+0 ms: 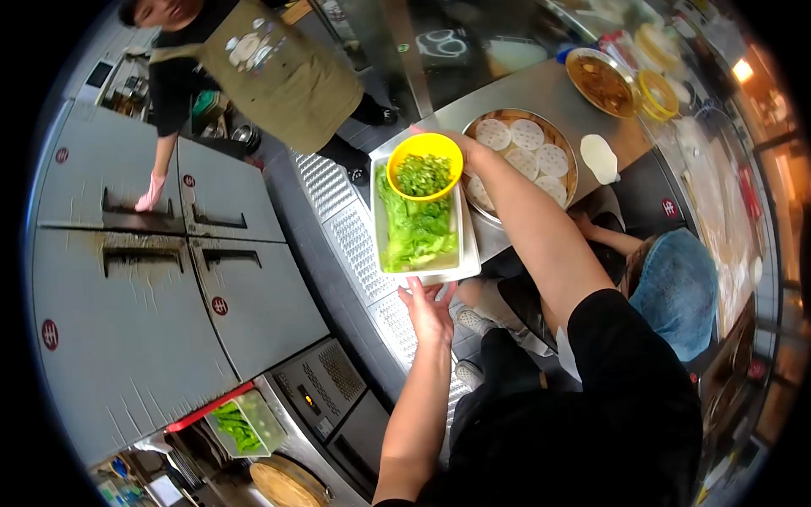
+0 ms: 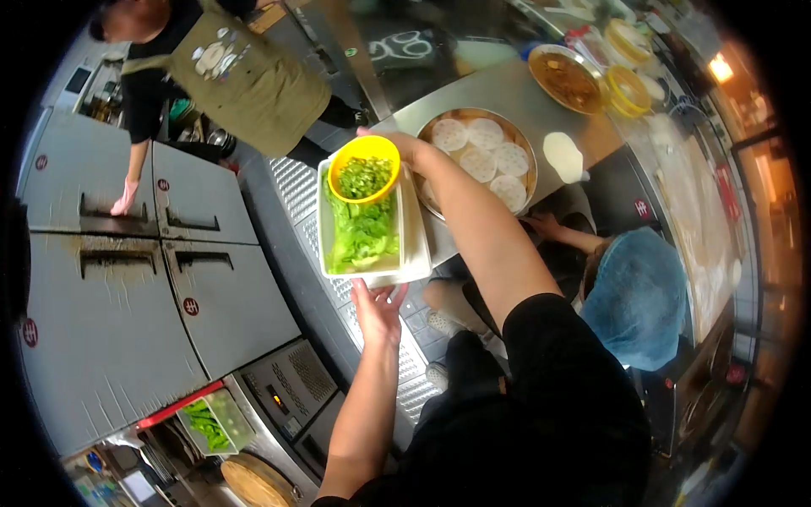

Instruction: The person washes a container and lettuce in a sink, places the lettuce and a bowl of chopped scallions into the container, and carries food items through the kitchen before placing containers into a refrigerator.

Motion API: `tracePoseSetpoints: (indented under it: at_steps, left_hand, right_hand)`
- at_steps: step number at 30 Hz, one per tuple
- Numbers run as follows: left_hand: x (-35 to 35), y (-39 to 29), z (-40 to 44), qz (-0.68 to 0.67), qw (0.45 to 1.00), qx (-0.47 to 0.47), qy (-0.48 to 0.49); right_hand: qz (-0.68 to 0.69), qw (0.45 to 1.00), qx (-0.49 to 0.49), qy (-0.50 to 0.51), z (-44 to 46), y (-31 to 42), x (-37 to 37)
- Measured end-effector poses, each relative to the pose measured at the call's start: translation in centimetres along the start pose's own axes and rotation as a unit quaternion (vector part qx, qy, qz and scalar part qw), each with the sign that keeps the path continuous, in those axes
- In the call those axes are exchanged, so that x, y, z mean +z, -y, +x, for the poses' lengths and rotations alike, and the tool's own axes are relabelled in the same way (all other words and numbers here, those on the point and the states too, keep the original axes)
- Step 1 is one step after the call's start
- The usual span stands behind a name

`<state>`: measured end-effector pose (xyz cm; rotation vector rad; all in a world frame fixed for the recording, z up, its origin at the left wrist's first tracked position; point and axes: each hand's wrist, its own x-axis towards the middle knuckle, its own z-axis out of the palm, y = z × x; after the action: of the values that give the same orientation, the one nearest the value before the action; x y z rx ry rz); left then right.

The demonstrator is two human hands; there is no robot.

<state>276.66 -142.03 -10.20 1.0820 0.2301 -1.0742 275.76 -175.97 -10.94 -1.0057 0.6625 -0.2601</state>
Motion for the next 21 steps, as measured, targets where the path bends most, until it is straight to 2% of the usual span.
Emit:
tracePoseSetpoints:
  at_steps: [2,3,5,7,9,10,11,12,13,15,16,17,19,21]
  left_hand:
    - [0.7,-0.3,0.9,0.012,1.0,-0.002,0.011]
    - [1.1,-0.5,1.3,0.02,1.0,-0.006,0.009]
    - [1.7,-0.9,1.9,0.032,0.999,-0.014,0.008]
    - [2.5,-1.3,2.3,0.049,0.999,-0.009,0.001]
    - [3.1,-1.7,2.8,0.061,0.998,-0.006,0.02]
    - [3.4,-2.0,3.2,0.062,0.998,-0.013,0.03]
    - [3.7,-2.4,3.5,0.062,0.997,-0.019,0.04]
    - [3.9,-2.7,3.7,0.062,0.996,-0.026,0.051]
    - [3.2,-2.4,4.6,0.063,0.996,-0.036,0.049]
    - [2.9,-2.2,4.9,0.071,0.994,-0.04,0.077]
    - [3.2,-2.4,5.3,0.073,0.994,-0.04,0.071]
    - [2.8,-2.5,6.2,0.066,0.99,-0.049,0.116]
    - [2.9,-2.4,7.1,0.056,0.99,-0.062,0.115]
    - [3.3,-2.6,6.4,0.057,0.992,-0.061,0.092]
  right_hand:
    - [0.094,0.99,-0.073,-0.079,-1.3,0.1,-1.2]
    - [0.11,0.968,-0.133,-0.183,-2.4,-0.2,-1.5]
    - [0.133,0.881,-0.246,-0.381,-6.5,-1.1,-0.2]
    - [0.158,0.825,-0.329,-0.43,-12.0,-3.0,2.7]
    - [0.122,0.821,-0.352,-0.433,-17.6,-7.7,6.0]
    - [0.108,0.837,-0.31,-0.438,-20.6,-9.9,8.6]
    - [0.082,0.861,-0.303,-0.401,-24.1,-11.4,11.7]
    - [0.059,0.903,-0.22,-0.364,-27.3,-14.4,13.4]
    - [-0.052,0.918,-0.205,-0.336,-31.1,-16.4,15.4]
    - [-0.172,0.912,-0.179,-0.328,-37.6,-23.5,17.3]
    - [-0.207,0.908,-0.129,-0.342,-40.9,-25.4,18.3]
    - [-0.239,0.899,-0.083,-0.358,-44.2,-27.5,19.3]
    - [-0.276,0.863,-0.042,-0.421,-50.8,-31.9,21.2]
    - [-0.188,0.843,0.009,-0.503,-57.0,-39.1,21.8]
